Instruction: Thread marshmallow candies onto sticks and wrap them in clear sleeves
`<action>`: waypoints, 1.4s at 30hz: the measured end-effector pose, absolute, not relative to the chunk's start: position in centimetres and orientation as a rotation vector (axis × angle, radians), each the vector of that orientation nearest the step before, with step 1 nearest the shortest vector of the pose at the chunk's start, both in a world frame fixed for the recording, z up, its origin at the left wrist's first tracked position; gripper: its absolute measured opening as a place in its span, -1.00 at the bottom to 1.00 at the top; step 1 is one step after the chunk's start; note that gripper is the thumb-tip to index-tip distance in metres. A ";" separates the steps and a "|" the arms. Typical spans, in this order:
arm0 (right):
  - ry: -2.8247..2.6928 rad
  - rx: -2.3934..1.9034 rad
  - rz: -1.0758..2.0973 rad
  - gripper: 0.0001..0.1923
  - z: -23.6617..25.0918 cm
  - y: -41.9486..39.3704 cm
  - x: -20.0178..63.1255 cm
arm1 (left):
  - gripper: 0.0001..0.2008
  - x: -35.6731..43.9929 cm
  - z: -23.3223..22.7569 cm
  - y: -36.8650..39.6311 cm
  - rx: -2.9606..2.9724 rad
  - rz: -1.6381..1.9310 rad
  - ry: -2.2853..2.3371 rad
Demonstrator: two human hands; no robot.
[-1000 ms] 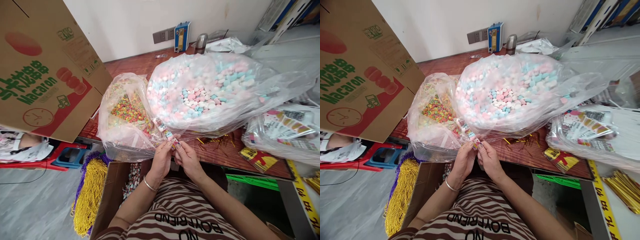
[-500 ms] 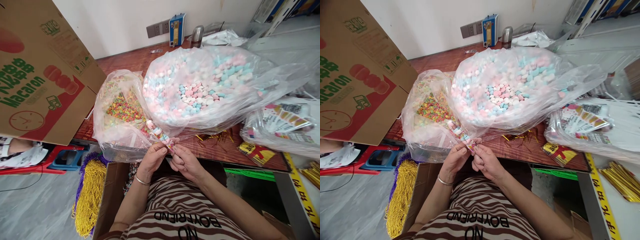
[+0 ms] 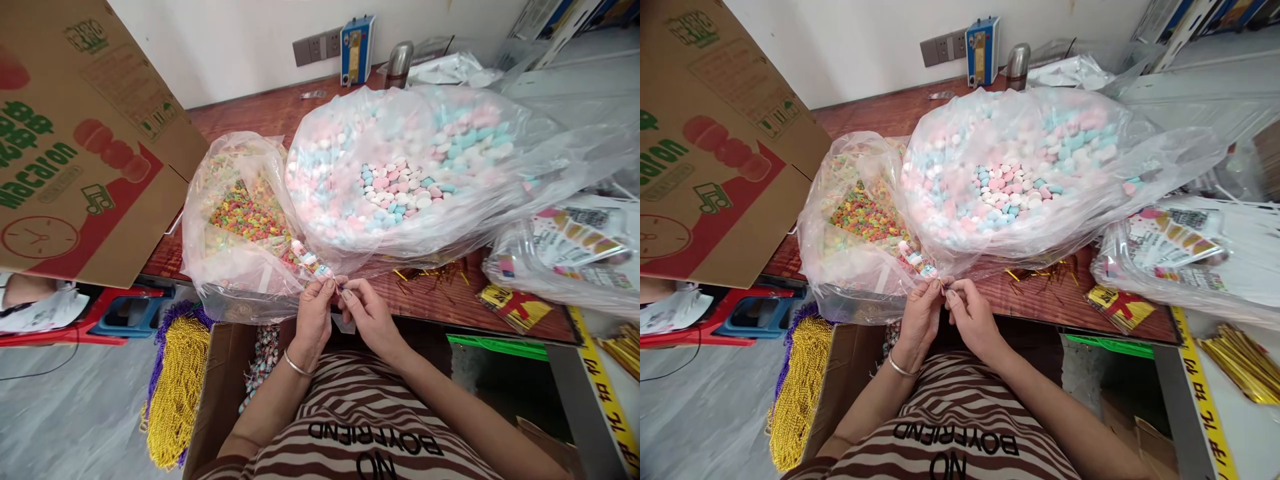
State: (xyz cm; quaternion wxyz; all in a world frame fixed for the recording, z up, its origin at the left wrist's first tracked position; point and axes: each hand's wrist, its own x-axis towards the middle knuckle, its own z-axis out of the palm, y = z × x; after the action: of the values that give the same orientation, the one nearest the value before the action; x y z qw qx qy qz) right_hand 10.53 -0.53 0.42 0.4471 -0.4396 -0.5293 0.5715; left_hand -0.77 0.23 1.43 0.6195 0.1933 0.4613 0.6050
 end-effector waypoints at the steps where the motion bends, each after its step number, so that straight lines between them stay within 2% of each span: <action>1: -1.391 -1.126 1.256 -0.78 0.4 -0.6 10.5 | -0.75 -0.7 1.4 0.3 0.432 1.404 1.073; 6: -1.740 -1.194 0.623 -0.82 -0.3 -0.5 10.0 | -0.74 0.0 1.5 0.2 0.406 1.457 1.094; 9: -1.720 -1.168 0.623 -0.79 -0.5 -0.1 10.1 | -0.76 0.0 1.6 -0.1 0.441 1.424 1.040; 11: -1.567 -1.126 0.907 -0.79 -0.2 0.1 10.2 | -0.78 -0.3 1.6 -0.3 0.463 1.383 0.970; 15: -0.904 -0.836 1.838 -0.73 0.9 0.2 10.4 | -0.79 -1.6 1.5 -0.3 0.524 1.309 0.875; 17: -0.617 -0.659 2.150 -0.67 1.4 0.0 10.5 | -0.76 -2.3 1.3 -0.2 0.558 1.264 0.862; 21: -0.407 -0.441 2.491 -0.60 1.7 -0.6 10.6 | -0.66 -3.7 1.2 -0.3 0.593 1.083 0.819; 25: -0.389 -0.438 2.526 -0.60 1.3 -0.6 10.4 | -0.70 -3.9 1.3 -0.4 0.673 1.068 0.857; 30: -0.747 -0.761 2.211 -0.59 0.5 -0.3 11.3 | -0.74 -2.6 1.6 0.0 0.685 1.234 0.972; 35: -1.560 -1.383 1.205 -0.77 -0.2 -1.2 17.0 | -0.75 -3.0 2.4 1.0 0.731 1.435 1.008; 42: -1.724 -2.078 0.059 -0.83 -2.1 -2.3 25.5 | -0.75 -3.5 2.2 1.5 0.750 1.454 1.051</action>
State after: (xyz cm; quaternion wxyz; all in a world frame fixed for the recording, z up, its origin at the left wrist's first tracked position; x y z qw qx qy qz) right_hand 25.45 -2.29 -2.05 0.2187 -0.7507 -0.6231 0.0213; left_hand -3.55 1.55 2.21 0.5633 0.3188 0.4464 0.6178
